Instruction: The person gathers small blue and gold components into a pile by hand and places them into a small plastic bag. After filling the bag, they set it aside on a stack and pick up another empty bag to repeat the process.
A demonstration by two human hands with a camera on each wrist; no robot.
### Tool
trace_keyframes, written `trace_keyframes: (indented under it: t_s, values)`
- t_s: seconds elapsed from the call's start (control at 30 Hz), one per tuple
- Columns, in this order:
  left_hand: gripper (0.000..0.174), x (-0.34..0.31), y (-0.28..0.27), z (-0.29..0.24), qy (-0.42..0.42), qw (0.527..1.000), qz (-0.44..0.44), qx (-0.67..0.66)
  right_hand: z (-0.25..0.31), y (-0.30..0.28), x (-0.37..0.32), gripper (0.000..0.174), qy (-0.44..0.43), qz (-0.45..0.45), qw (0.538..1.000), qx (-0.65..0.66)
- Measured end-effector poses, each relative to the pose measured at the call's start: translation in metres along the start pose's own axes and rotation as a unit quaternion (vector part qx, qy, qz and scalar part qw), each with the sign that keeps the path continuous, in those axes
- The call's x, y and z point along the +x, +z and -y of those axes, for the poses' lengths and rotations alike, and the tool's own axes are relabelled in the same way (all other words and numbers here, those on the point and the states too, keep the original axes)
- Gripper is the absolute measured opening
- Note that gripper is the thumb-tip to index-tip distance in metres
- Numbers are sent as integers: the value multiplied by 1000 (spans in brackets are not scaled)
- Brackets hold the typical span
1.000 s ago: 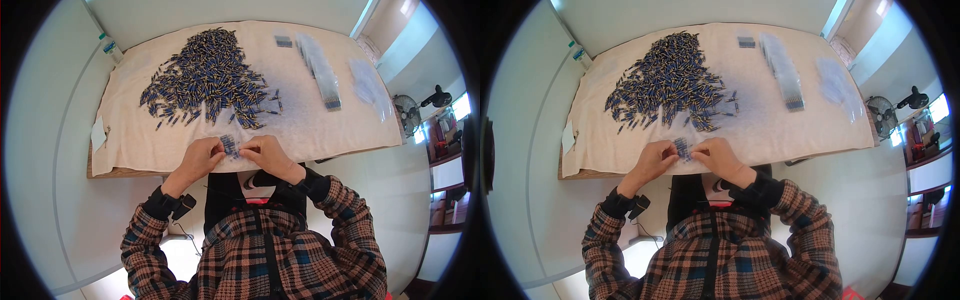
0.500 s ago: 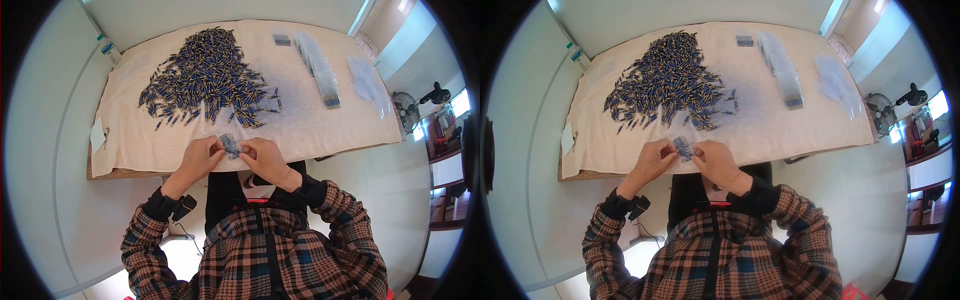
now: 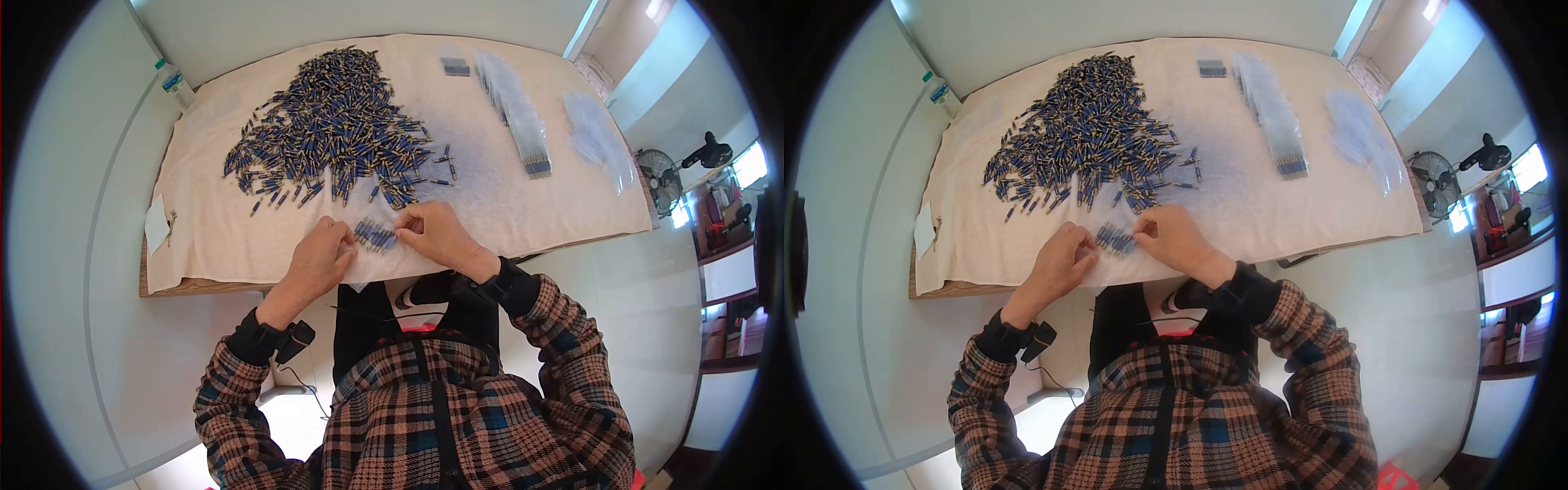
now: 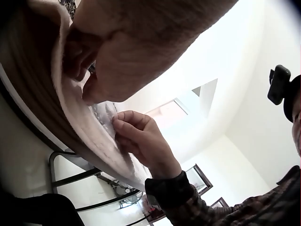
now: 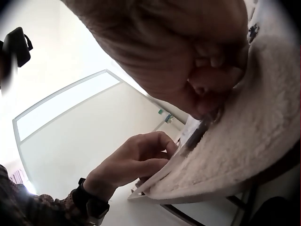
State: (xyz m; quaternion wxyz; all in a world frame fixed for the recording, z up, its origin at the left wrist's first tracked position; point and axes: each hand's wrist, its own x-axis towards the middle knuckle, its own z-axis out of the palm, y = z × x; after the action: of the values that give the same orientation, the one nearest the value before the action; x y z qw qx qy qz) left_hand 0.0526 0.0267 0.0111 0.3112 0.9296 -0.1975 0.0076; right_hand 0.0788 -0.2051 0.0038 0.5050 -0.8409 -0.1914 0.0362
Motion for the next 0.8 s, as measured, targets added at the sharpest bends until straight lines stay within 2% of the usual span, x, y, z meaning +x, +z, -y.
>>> trace_keyframes:
  t_s: [0.2, 0.27, 0.37, 0.4, 0.5, 0.63, 0.8]
  values:
    - [16, 15, -15, -5, 5, 998, 36, -43, 2, -6, 10, 7, -26, 37, 999, -11]
    - [18, 26, -19, -9, 11, 998, 38, -47, 1, -5, 13, 7, -11, 44, 999, 5]
    - [24, 41, -18, -8, 132, 989, 51, -53, 1, -4, 18, 6, 19, 63, 997, 33]
    - [24, 45, -18, -6, 132, 989, 50, -53, 1, -4, 18, 7, 9, 55, 998, 31]
    - [26, 57, -17, -1, 140, 979, 141, -50, 1, -1, 17, 8, -8, 40, 999, 25]
    - [26, 69, -16, 7, 132, 972, 192, -15, 2, 1, 18, 9, -31, 23, 999, 15]
    - [24, 78, -20, 7, 123, 966, 229, 3, -1, 3, 20, 10, -15, 17, 999, 25]
